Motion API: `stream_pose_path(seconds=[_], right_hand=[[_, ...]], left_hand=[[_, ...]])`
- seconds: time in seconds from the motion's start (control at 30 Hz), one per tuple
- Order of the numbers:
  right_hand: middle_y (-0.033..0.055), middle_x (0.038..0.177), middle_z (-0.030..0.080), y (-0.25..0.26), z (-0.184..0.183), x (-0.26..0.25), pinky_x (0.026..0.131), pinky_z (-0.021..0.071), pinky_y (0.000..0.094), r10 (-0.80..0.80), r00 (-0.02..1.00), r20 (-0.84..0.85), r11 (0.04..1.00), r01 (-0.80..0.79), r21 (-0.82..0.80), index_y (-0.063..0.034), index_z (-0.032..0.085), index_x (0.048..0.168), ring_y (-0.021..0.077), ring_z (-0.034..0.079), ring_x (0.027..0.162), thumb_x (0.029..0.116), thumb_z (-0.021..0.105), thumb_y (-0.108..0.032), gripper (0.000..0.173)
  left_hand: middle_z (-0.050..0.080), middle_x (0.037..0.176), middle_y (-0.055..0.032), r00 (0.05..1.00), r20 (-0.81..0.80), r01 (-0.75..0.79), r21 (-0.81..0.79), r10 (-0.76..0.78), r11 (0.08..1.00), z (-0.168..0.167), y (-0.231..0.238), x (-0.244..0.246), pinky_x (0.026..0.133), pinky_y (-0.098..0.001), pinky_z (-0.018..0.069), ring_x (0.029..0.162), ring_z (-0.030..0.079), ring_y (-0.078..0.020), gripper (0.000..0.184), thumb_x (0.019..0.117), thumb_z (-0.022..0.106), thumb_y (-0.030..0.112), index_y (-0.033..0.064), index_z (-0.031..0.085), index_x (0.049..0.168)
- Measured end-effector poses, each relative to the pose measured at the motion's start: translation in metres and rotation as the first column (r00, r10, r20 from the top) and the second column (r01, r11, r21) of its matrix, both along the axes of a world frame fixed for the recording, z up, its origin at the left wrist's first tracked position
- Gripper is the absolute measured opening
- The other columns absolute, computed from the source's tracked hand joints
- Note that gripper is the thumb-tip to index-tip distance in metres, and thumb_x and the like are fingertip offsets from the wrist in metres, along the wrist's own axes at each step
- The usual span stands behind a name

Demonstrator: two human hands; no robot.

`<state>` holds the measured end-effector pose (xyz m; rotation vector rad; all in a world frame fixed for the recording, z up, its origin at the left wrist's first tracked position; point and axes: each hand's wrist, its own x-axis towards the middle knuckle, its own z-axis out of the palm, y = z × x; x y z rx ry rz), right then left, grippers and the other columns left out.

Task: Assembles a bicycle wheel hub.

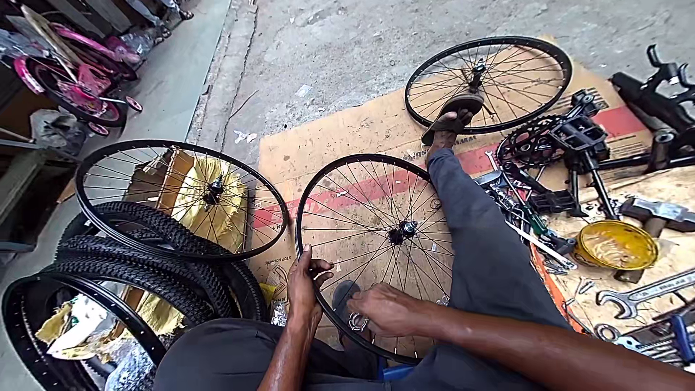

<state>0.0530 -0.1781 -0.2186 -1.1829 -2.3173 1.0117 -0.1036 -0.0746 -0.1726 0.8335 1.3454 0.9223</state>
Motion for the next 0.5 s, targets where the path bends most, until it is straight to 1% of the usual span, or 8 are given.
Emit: stream_pose_path(seconds=[0.07, 0.13, 0.2, 0.27, 0.33, 0.37, 0.43, 0.5], right_hand=[[0.0165, 0.114, 0.066, 0.013, 0.014, 0.014, 0.095, 0.0507, 0.0542, 0.104, 0.992, -0.068, 0.968, -0.117, -0.222, -0.0046, 0.061, 0.127, 0.0327, 0.065, 0.104, 0.0966, 0.071, -0.027, 0.039], [0.0143, 0.112, 0.066, 0.015, 0.014, 0.017, 0.093, 0.0526, 0.0505, 0.062, 0.99, -0.123, 0.973, -0.088, -0.214, -0.0055, 0.065, 0.123, 0.0292, 0.066, 0.101, 0.0984, 0.069, -0.024, 0.031], [0.0111, 0.107, 0.062, 0.006, 0.004, 0.006, 0.087, 0.0554, 0.0452, -0.008, 0.995, -0.102, 0.997, 0.015, 0.076, -0.0076, 0.068, 0.11, 0.0269, 0.063, 0.1, 0.096, 0.065, -0.011, 0.015], [0.0113, 0.101, 0.063, -0.002, -0.009, -0.008, 0.092, 0.0516, 0.0443, -0.025, 0.995, -0.097, 0.905, 0.064, 0.42, -0.007, 0.066, 0.103, 0.0285, 0.062, 0.1, 0.0999, 0.056, -0.006, 0.011], [0.0095, 0.093, 0.063, 0.0, -0.015, -0.015, 0.09, 0.0497, 0.0437, -0.011, 0.996, -0.085, 0.833, 0.056, 0.55, -0.0077, 0.065, 0.097, 0.0278, 0.062, 0.093, 0.1013, 0.053, -0.006, 0.013], [0.0103, 0.093, 0.062, 0.002, -0.013, -0.015, 0.088, 0.0487, 0.0445, 0.004, 0.997, -0.073, 0.866, 0.033, 0.5, -0.0072, 0.065, 0.096, 0.0286, 0.062, 0.092, 0.0993, 0.055, -0.005, 0.011], [0.0148, 0.101, 0.063, 0.006, 0.001, -0.01, 0.087, 0.0515, 0.0492, 0.032, 0.999, -0.032, 0.975, -0.024, 0.222, -0.0048, 0.067, 0.102, 0.0326, 0.063, 0.097, 0.0938, 0.062, -0.004, 0.009], [0.0175, 0.113, 0.061, 0.014, 0.021, 0.003, 0.092, 0.0521, 0.054, 0.104, 0.994, 0.016, 0.987, -0.101, -0.124, -0.0029, 0.066, 0.114, 0.0352, 0.062, 0.106, 0.0929, 0.072, -0.016, 0.025]], left_hand=[[0.067, 0.07, -0.009, 1.0, 0.001, -0.002, -0.003, 0.002, 1.0, 0.0, 0.002, -0.001, 0.064, -0.0344, 0.0591, 0.066, 0.069, -0.0213, 0.043, 0.1077, 0.049, 0.04, 0.0057, 0.06, 0.084], [0.067, 0.07, -0.0084, 1.0, 0.0, 0.004, -0.006, -0.004, 1.0, -0.001, 0.001, -0.001, 0.064, -0.0339, 0.0594, 0.067, 0.069, -0.0209, 0.044, 0.1079, 0.049, 0.041, 0.0066, 0.059, 0.082], [0.067, 0.07, -0.0086, 1.0, -0.004, -0.002, -0.007, 0.002, 1.0, -0.002, 0.001, 0.0, 0.064, -0.0338, 0.0593, 0.066, 0.069, -0.021, 0.044, 0.1075, 0.05, 0.041, 0.0067, 0.06, 0.081], [0.067, 0.07, -0.0081, 1.0, -0.02, -0.006, -0.006, 0.006, 1.0, -0.003, 0.002, 0.0, 0.063, -0.0334, 0.0593, 0.066, 0.069, -0.0209, 0.045, 0.1077, 0.049, 0.041, 0.0075, 0.058, 0.079], [0.067, 0.07, -0.0085, 1.0, -0.026, 0.003, 0.0, -0.003, 1.0, -0.002, 0.001, 0.0, 0.064, -0.0339, 0.0595, 0.067, 0.069, -0.0213, 0.046, 0.1079, 0.048, 0.041, 0.0073, 0.058, 0.079], [0.067, 0.07, -0.0087, 1.0, -0.025, 0.003, 0.004, -0.003, 1.0, -0.002, 0.002, 0.001, 0.064, -0.0342, 0.0596, 0.067, 0.069, -0.0216, 0.046, 0.1078, 0.048, 0.041, 0.0073, 0.058, 0.079], [0.067, 0.07, -0.0092, 1.0, -0.021, 0.0, 0.005, 0.0, 1.0, -0.001, 0.002, 0.002, 0.065, -0.035, 0.0593, 0.067, 0.069, -0.0224, 0.046, 0.1077, 0.049, 0.041, 0.0071, 0.058, 0.078], [0.067, 0.07, -0.0085, 1.0, -0.024, -0.008, -0.002, 0.008, 1.0, 0.0, 0.001, 0.002, 0.063, -0.0337, 0.0589, 0.066, 0.069, -0.0212, 0.044, 0.1079, 0.049, 0.041, 0.0073, 0.057, 0.08]])
